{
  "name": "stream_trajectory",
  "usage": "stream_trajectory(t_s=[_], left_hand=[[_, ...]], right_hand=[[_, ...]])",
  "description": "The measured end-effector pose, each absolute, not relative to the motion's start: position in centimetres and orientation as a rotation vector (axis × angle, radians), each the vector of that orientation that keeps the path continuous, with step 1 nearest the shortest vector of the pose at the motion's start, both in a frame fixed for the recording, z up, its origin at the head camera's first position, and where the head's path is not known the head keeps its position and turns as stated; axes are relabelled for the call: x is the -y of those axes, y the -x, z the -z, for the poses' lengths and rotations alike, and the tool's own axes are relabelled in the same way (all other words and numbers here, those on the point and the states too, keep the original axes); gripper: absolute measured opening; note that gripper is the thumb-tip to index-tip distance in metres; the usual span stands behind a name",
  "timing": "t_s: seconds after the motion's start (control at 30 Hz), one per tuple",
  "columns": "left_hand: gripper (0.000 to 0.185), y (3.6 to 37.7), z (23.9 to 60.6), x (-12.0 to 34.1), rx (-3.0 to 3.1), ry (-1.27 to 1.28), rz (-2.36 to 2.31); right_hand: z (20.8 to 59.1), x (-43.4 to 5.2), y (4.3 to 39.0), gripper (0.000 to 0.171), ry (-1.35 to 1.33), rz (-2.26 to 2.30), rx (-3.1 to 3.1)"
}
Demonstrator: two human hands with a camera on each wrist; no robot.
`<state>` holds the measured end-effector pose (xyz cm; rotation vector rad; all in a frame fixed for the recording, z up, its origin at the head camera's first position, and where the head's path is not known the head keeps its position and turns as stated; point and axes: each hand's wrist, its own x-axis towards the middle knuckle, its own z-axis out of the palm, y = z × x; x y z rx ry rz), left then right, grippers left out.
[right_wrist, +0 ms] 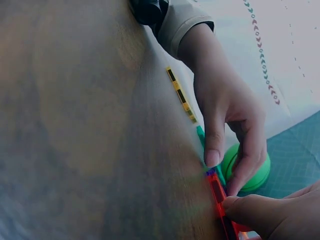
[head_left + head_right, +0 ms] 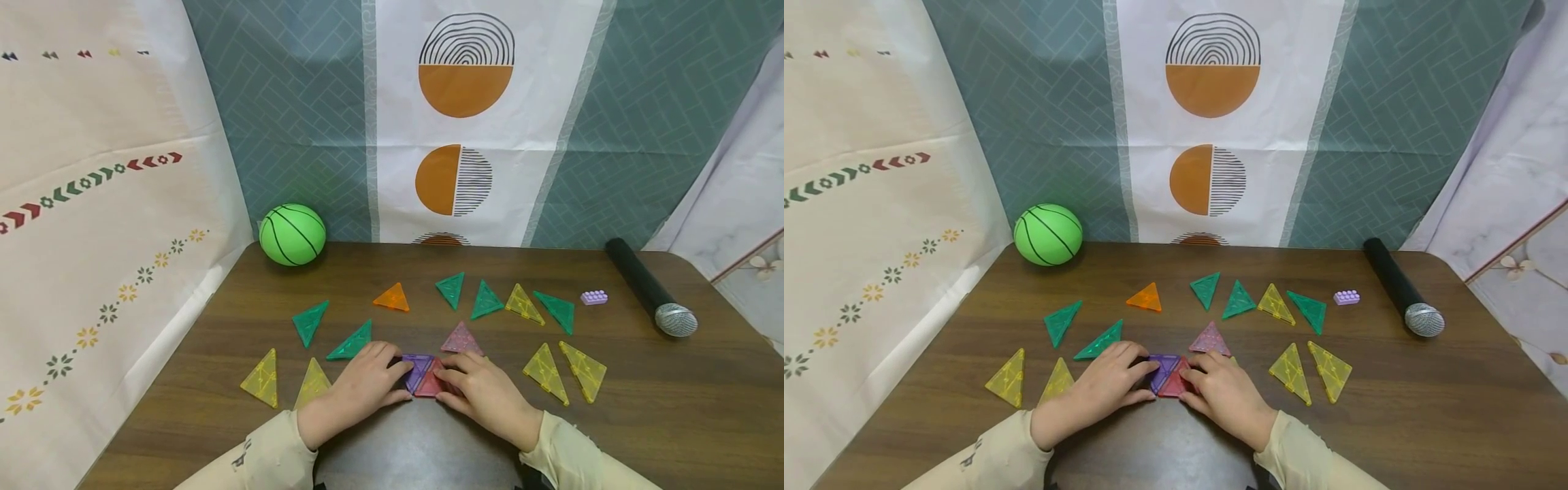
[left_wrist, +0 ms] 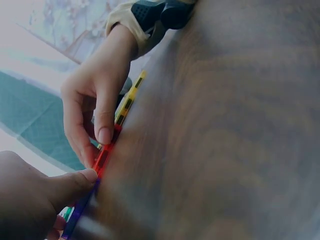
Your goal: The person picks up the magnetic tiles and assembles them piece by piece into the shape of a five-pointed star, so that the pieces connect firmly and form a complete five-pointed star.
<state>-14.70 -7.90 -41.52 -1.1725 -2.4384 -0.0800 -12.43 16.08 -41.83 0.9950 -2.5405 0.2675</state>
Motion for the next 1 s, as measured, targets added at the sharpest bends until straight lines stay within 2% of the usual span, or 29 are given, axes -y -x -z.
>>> stream_trajectory(t_s=[0.23,0.53,0.7,1.0], left_hand=[[0.050,14.6,41.5,7.2,2.454,1.176,0.124],[0.043,14.6,41.7,6.7,2.438,1.212,0.163],[0.042,14.6,41.9,6.8,2.438,1.219,0.182],[0.039,14.6,42.3,6.9,2.412,1.228,0.229]], right_hand=[[41.8,-16.1,12.4,0.033,-0.987,-0.277,2.549],[40.5,-16.2,12.4,0.034,-0.983,-0.262,2.639],[39.3,-16.9,12.3,0.034,-0.867,-0.226,2.704],[38.7,-18.3,11.4,0.049,-0.605,-0.083,2.860]])
